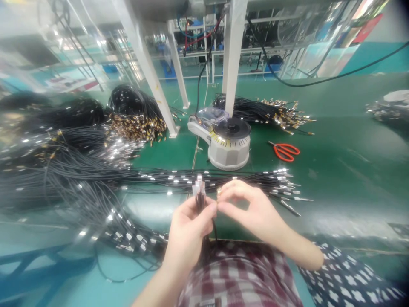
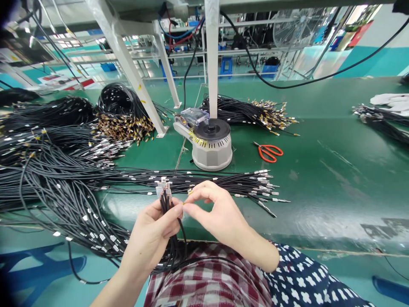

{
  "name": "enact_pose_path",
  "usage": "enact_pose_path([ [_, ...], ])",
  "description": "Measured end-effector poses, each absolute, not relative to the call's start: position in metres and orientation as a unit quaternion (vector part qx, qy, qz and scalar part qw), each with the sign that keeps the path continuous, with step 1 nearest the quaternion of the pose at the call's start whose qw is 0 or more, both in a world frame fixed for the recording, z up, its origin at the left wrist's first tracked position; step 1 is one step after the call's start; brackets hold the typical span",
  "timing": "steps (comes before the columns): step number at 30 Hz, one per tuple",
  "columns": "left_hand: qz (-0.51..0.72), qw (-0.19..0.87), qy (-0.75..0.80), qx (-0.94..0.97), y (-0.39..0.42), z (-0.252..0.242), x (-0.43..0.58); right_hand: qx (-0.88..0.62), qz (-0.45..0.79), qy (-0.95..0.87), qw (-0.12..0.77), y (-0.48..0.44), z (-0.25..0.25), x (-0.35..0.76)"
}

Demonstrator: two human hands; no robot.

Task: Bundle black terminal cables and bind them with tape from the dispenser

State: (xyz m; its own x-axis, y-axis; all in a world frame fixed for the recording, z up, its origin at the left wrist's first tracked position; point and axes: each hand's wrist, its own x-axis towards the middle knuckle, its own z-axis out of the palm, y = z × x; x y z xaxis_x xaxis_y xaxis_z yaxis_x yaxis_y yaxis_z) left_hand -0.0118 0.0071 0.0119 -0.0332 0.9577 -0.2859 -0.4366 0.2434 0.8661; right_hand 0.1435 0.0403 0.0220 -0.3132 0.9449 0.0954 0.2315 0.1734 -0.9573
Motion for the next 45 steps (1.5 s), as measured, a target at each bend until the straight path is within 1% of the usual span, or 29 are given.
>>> enact_pose_path([
  [3, 0.552, 0.646, 0.449, 0.277, 0.006, 0.0125, -0.0123, -0.457, 0.455, -0.646, 0.409, 0.0416, 0.0215, 0.1451],
  [6, 0.555, 0.646, 0.441, 0.282, 0.005, 0.0137, -0.0119, -0.466, 0.487, -0.618, 0.404, 0.0443, 0.0223, 0.1476],
  [10, 0.552, 0.626, 0.475, 0.279, 0.0043, 0.0141, -0.0098, -0.455, 0.527, -0.593, 0.405, 0.0456, 0.0256, 0.1458],
  [14, 0.544, 0.606, 0.51, 0.278, 0.0024, 0.0126, -0.0094, -0.447, 0.54, -0.59, 0.4, 0.0443, 0.029, 0.1418],
  [27, 0.53, 0.632, 0.497, 0.268, -0.0002, 0.0117, -0.011, -0.44, 0.519, -0.614, 0.4, 0.0444, 0.0312, 0.1394],
  [45, 0.534, 0.628, 0.497, 0.271, -0.0013, 0.0169, -0.0094, -0.437, 0.525, -0.615, 0.394, 0.0444, 0.0308, 0.1395],
])
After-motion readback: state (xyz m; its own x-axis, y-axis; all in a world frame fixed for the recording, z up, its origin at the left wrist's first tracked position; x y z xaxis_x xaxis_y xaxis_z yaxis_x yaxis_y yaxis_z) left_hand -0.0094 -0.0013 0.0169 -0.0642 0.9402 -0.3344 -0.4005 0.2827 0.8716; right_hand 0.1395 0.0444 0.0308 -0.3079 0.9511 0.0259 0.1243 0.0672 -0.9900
